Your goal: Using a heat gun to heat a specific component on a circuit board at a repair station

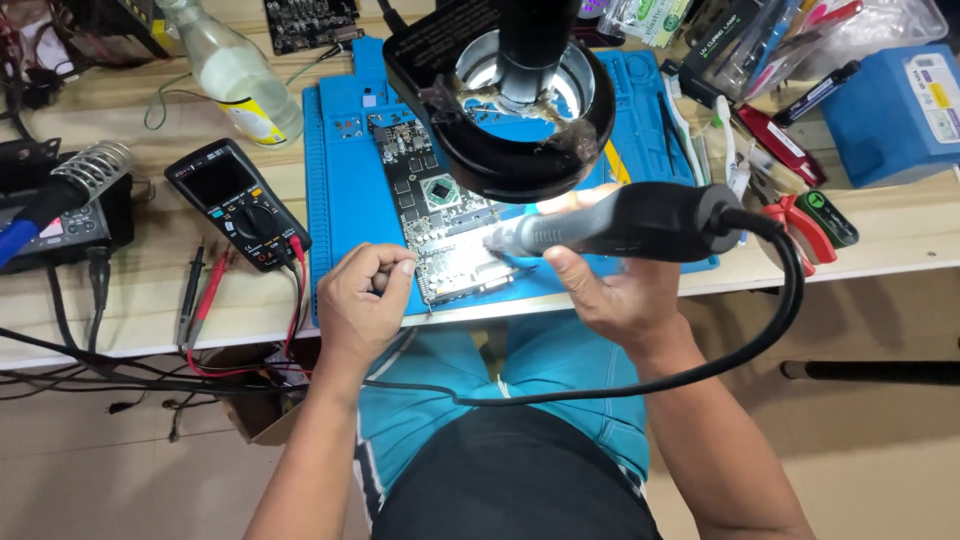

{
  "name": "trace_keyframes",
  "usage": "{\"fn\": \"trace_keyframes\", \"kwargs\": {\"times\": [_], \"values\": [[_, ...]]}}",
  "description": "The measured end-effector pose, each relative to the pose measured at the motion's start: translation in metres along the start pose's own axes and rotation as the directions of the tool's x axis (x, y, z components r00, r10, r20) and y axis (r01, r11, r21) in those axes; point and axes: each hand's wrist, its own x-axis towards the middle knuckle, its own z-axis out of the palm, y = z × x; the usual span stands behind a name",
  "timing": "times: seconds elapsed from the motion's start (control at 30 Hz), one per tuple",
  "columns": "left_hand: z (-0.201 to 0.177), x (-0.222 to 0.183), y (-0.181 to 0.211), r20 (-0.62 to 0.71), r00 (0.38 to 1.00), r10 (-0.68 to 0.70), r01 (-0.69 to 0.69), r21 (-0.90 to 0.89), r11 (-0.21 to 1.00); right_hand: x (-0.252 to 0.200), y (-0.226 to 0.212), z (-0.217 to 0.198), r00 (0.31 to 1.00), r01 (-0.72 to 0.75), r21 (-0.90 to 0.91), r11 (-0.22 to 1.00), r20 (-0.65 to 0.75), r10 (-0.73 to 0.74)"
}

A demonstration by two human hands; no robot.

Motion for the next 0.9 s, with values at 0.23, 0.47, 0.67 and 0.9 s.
{"fn": "trace_keyframes", "kwargs": {"times": [0.23,0.47,0.67,0.9], "values": [[-0.001,0.001,0.001,-0.006,1.0,0.002,-0.002,-0.003,1.0,-0.007,0.005,0.002,1.0,0.002,-0.056,0.998,0.002,-0.002],[-0.001,0.0,0.002,-0.005,1.0,0.008,-0.008,0.005,1.0,-0.005,0.007,0.003,0.999,0.03,-0.039,0.999,-0.018,-0.031],[0.002,-0.003,-0.003,0.024,0.998,0.052,-0.053,0.031,0.998,-0.003,-0.002,0.003,0.999,0.002,0.021,1.0,-0.035,-0.001],[0.002,-0.002,0.0,0.018,0.998,0.059,-0.06,0.038,0.997,-0.013,0.01,0.004,1.0,-0.005,0.042,0.999,0.0,0.005]]}}
